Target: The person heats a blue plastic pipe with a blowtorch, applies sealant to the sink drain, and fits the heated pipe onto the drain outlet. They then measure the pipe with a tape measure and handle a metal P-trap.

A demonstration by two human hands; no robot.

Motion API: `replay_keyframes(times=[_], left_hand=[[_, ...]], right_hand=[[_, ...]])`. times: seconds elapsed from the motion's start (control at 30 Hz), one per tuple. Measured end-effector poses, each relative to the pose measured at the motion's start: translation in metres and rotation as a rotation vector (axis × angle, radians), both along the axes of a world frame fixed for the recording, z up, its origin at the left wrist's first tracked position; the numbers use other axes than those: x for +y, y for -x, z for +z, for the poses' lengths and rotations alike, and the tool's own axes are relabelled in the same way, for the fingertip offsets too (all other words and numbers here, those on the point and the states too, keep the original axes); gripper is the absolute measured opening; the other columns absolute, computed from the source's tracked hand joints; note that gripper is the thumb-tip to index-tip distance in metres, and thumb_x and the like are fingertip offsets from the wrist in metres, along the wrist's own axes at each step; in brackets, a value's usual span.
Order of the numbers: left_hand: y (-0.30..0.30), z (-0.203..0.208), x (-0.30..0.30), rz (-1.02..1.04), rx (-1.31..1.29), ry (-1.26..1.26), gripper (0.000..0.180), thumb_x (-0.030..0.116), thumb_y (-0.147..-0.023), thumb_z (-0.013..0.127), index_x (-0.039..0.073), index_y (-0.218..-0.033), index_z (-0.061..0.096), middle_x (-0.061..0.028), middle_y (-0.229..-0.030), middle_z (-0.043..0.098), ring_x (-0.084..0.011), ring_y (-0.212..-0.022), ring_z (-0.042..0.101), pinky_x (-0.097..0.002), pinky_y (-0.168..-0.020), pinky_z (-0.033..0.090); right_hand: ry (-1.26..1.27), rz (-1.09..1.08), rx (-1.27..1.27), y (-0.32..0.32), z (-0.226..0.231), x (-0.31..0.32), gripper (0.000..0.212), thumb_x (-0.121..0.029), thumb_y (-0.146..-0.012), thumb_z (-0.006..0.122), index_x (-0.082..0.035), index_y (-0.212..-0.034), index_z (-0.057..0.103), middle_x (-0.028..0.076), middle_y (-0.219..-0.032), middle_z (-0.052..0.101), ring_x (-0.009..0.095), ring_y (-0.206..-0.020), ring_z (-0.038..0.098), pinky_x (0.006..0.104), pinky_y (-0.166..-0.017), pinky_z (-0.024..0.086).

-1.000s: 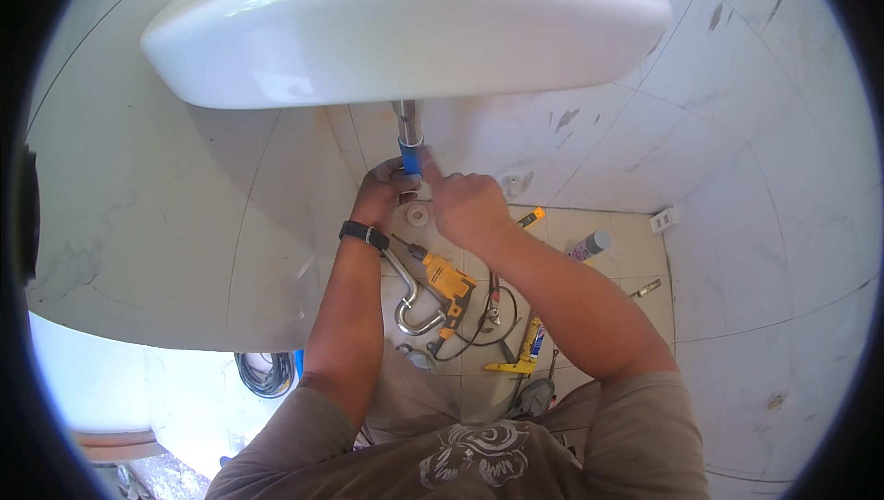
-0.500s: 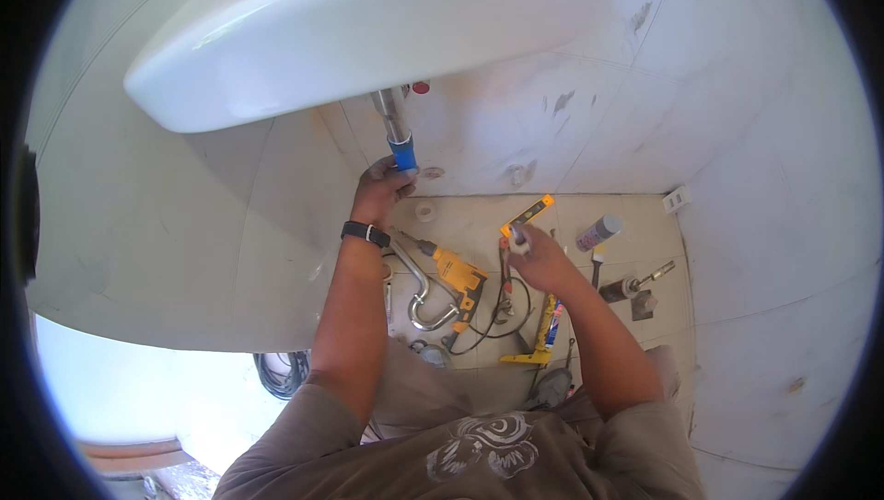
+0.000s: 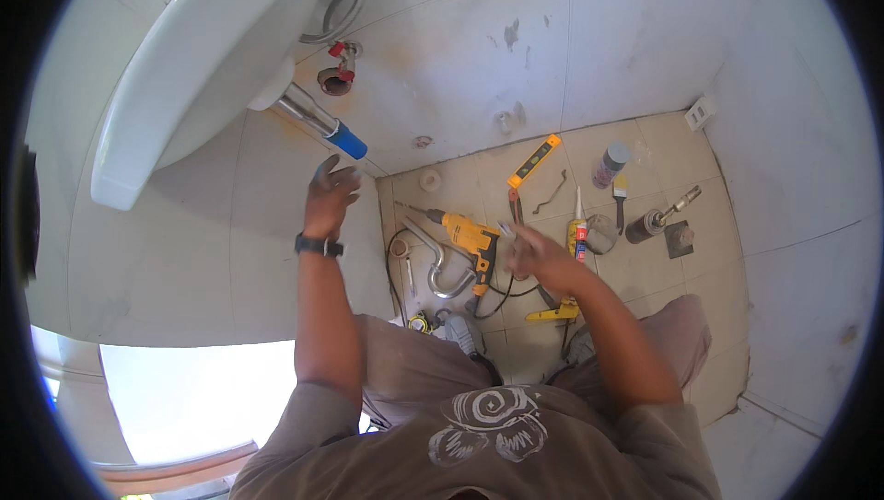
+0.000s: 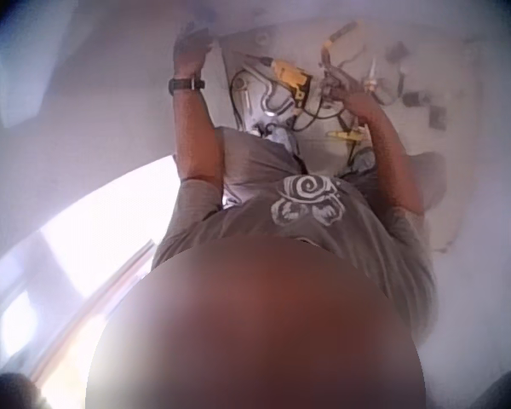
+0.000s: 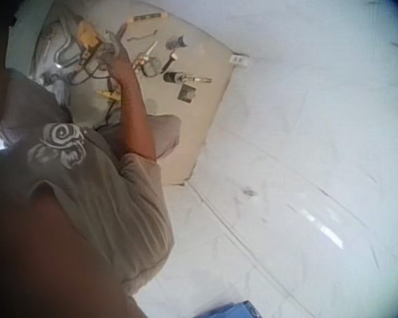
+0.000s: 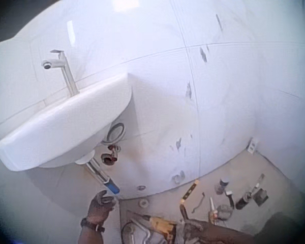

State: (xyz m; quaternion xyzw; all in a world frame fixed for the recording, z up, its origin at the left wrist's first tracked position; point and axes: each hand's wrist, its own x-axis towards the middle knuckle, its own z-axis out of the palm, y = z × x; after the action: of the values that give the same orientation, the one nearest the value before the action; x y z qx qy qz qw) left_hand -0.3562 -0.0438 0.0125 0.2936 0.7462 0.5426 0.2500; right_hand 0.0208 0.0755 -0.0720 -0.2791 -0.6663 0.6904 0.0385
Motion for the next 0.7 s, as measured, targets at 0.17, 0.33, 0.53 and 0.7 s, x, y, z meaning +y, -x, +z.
replay_keyframes(times=[0.17, 0.33, 0.53, 0.7], left_hand=[[-0.055, -0.01, -0.061, -0.11, 0.429, 0.273, 0.057, 0.013, -0.09, 0.068, 0.001, -0.144, 0.053, -0.0168, -0.116, 0.073, -0.0263, -0.101, 0.07, -0.0383, -0.086, 0.056], [-0.079, -0.047, -0.042, -0.569, 0.491, 0.551, 0.056, 0.022, -0.091, 0.068, -0.002, -0.14, 0.055, -0.0267, -0.11, 0.071, -0.0428, -0.102, 0.068, -0.0461, -0.089, 0.054], [-0.079, -0.039, -0.025, -0.497, 0.448, 0.482, 0.062, 0.024, -0.091, 0.067, -0.007, -0.143, 0.051, -0.0301, -0.112, 0.069, -0.0451, -0.107, 0.066, -0.047, -0.093, 0.053], [-0.077, -0.05, -0.026, -0.552, 0.382, 0.509, 0.063, 0.027, -0.092, 0.068, -0.006, -0.143, 0.051, -0.0282, -0.115, 0.069, -0.0424, -0.108, 0.067, -0.0455, -0.093, 0.053]], right_hand=[[-0.737, 0.16, 0.095, 0.161, 0.033, 0.081, 0.074, -0.008, -0.094, 0.056, -0.021, -0.162, 0.033, 0.017, -0.121, 0.062, 0.026, -0.098, 0.066, 0.0399, -0.087, 0.053], [-1.237, 0.364, -0.089, 0.284, 0.075, 0.113, 0.085, -0.004, -0.09, 0.056, -0.033, -0.164, 0.026, 0.016, -0.124, 0.061, 0.032, -0.108, 0.066, 0.0416, -0.095, 0.052], [-1.466, 0.34, -0.132, 0.364, 0.085, 0.123, 0.08, -0.006, -0.095, 0.053, -0.036, -0.164, 0.026, 0.012, -0.122, 0.062, 0.028, -0.109, 0.066, 0.0428, -0.093, 0.051], [-1.482, 0.215, -0.119, 0.39, 0.071, 0.136, 0.081, -0.007, -0.096, 0.057, -0.038, -0.164, 0.025, 0.009, -0.124, 0.063, 0.028, -0.113, 0.066, 0.0442, -0.093, 0.051]])
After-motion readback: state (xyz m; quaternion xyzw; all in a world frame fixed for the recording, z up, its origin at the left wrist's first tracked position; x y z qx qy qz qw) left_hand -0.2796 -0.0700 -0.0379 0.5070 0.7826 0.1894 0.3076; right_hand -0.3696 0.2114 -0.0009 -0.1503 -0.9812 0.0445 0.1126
